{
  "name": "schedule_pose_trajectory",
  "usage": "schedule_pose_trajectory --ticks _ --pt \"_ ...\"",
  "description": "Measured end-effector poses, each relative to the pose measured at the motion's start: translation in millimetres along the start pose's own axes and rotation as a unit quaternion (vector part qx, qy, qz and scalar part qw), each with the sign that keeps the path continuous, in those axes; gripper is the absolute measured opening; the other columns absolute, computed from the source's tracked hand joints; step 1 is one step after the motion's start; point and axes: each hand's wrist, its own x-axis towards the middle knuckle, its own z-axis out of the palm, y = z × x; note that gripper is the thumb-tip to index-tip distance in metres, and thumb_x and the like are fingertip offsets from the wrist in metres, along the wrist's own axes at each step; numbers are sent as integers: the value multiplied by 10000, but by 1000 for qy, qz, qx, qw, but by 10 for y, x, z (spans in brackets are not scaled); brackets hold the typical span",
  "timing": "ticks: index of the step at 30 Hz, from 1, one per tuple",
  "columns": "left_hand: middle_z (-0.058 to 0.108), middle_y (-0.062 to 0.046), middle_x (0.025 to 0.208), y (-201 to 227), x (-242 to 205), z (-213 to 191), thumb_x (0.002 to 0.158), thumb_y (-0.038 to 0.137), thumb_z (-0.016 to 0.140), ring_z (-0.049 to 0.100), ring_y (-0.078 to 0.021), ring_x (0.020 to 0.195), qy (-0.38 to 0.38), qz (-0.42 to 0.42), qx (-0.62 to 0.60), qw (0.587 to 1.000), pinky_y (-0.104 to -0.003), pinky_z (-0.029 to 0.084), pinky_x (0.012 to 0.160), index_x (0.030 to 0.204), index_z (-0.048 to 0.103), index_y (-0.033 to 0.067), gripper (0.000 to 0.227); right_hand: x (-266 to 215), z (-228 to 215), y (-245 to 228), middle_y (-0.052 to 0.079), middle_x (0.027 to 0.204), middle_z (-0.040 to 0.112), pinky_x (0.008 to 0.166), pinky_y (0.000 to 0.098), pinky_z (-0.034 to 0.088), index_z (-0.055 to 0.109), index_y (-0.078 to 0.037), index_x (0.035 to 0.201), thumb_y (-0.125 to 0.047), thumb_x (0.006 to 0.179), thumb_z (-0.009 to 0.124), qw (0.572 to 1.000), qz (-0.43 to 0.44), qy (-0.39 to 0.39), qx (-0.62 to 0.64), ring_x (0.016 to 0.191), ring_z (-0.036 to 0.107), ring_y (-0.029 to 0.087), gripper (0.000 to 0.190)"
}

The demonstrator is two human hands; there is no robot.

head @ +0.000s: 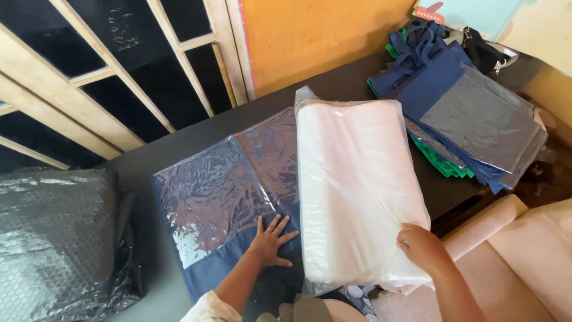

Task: The person dusts a black bubble-wrapped package and a blue tote bag with a feather duster, then places a white bubble-wrapped item into the blue tote bag and folds the bag closed.

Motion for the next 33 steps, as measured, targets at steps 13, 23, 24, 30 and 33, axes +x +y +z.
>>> schedule_pose_trajectory --ticks 13,23,24,30,33 --pt "-44 -101 1739 -10 590 160 801 805 460 -75 -323 1592 50 52 -5 997 -801 -47 1150 1652 152 254 1060 1576 343 -1838 85 917 716 694 469 519 681 -122 953 -523 993 523 983 21 181 -25 863 689 325 433" --pt "-30 5 1760 -474 1055 -85 896 770 432 1 -262 1614 62 -187 -37 980 -795 136 1170 1652 85 439 896 840 -281 -1133 47 524 448 572 331 449 470 -168 606 -410 929 706 910 -10 277 307 552 492 191 467" --pt "-30 5 1760 -680 1177 -27 896 770 432 1 -262 1614 64 -184 -38 980 -795 136 1170 1652 85 439 896 787 -312 -1095 47 524 448 572 331 449 470 -168 606 -410 929 706 910 -8 279 305 552 492 191 467" --pt "46 -95 1758 -1681 1784 355 991 761 303 66 -343 1610 151 -413 -181 880 -806 148 1144 1666 94 390 797 705 -245 -1050 23 487 391 514 301 394 478 -155 565 -335 913 750 888 -33 278 364 521 413 157 477" --pt "163 -163 1731 -1609 1646 305 1031 604 456 296 -369 1552 269 -343 -204 877 -670 355 1169 1666 213 250 767 849 -78 -1183 76 514 466 530 343 439 471 -159 599 -357 903 747 913 -42 280 294 518 484 216 456"
